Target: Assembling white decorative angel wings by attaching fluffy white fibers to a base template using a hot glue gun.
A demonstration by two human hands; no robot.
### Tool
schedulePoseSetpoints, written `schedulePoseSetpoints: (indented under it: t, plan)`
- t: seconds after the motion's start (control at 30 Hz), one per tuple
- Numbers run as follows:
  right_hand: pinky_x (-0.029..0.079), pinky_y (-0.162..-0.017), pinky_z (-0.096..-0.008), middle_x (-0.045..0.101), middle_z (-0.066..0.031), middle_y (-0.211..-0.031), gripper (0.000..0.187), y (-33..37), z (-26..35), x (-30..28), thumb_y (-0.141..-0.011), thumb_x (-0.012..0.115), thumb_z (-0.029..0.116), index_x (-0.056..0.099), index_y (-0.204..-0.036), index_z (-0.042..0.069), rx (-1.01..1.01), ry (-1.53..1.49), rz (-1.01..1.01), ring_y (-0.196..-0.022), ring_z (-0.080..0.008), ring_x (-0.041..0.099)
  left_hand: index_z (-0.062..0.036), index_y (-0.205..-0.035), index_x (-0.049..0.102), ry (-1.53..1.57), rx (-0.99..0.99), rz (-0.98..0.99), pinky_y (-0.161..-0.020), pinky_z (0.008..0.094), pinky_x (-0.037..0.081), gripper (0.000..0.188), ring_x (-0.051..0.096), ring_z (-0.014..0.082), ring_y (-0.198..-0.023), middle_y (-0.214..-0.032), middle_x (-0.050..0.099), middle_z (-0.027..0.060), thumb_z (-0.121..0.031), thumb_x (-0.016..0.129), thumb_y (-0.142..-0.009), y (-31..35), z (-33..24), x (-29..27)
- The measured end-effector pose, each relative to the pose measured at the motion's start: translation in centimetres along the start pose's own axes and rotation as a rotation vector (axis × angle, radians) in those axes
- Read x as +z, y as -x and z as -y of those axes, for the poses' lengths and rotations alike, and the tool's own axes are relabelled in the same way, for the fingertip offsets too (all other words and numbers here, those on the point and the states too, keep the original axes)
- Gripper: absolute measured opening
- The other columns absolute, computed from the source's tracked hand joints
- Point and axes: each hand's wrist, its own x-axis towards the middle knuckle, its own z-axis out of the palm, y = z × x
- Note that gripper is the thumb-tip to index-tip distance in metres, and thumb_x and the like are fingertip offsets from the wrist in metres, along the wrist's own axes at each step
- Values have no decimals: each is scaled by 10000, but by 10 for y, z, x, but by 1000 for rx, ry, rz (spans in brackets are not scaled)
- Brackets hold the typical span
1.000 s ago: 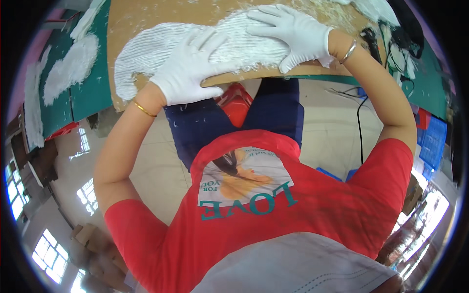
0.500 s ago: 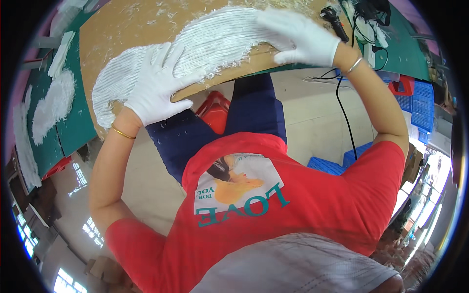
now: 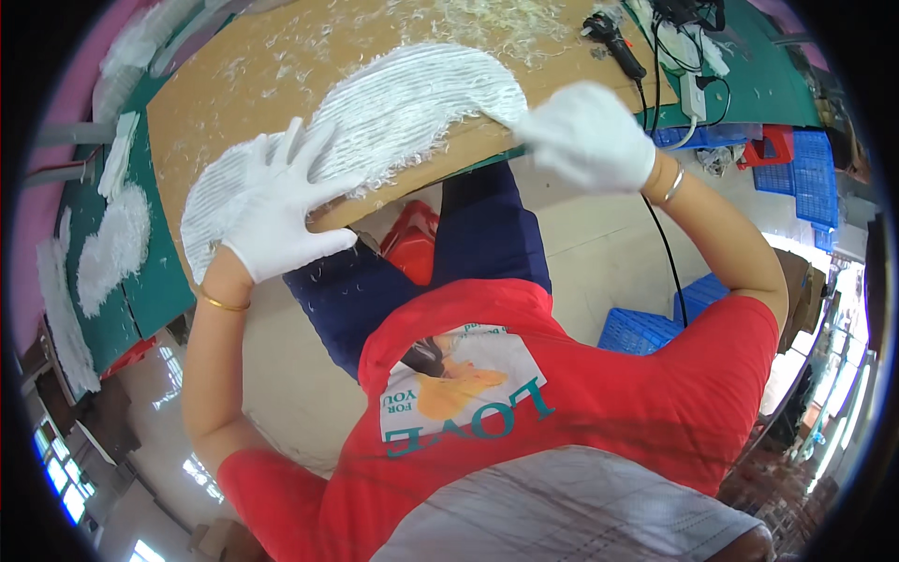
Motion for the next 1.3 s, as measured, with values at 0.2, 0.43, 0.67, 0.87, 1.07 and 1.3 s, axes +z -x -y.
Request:
schedulePoseSetpoints:
  t: [0.2,0.43,0.67,0.87,1.07,1.3]
  plan:
    - [542,-827,-401,723,-186,-914,513,-44,-16,4,-929,644,524,708,-981,18,857,-325,96,-841,-308,712,-141,-1266,725,197,34,-344,-1237,520,234,393,412,355,-1457,-1491,558,119,-230,661,-889,-51,2,-1]
    - [555,-621,-367,718,-181,-795,472,-59,-46,23,-962,577,481,710,-928,30,829,-575,55,-675,-255,717,-99,-1455,550,29,244,-198,-1221,454,298,506,392,324,-1466,-1564,468,127,-334,549,-1007,-143,6,45]
    - [429,-495,-225,642,-5,-830,493,-53,-47,23,-986,679,354,639,-1331,4,1046,-1256,-118,-585,-79,566,-116,-1580,388,-198,-7,-246,-1260,456,220,833,330,335,-1512,-1623,367,178,-618,535,-931,-150,4,55]
    - [493,-532,-292,701,-82,-823,758,-26,-42,15,-938,718,330,386,-1566,66,943,-956,118,-628,-151,653,-105,-1577,388,-208,-7,-282,-1251,462,226,890,331,340,-1509,-1615,377,186,-627,581,-882,-151,2,56]
    - [568,-791,-434,743,-136,-1009,450,-17,-45,12,-935,659,152,574,-1376,120,538,182,2,-924,-356,711,-12,-1503,455,-123,138,-411,-1194,464,288,821,425,386,-1412,-1510,459,279,-559,592,-906,-149,-11,29]
    - [465,-1059,-458,585,-128,-1438,479,-6,-32,46,-874,712,155,613,-1338,94,1,-67,-44,-1292,-328,567,-15,-1554,388,-117,-31,-126,-1244,492,222,917,349,424,-1487,-1580,385,298,-615,586,-889,-148,-7,35]
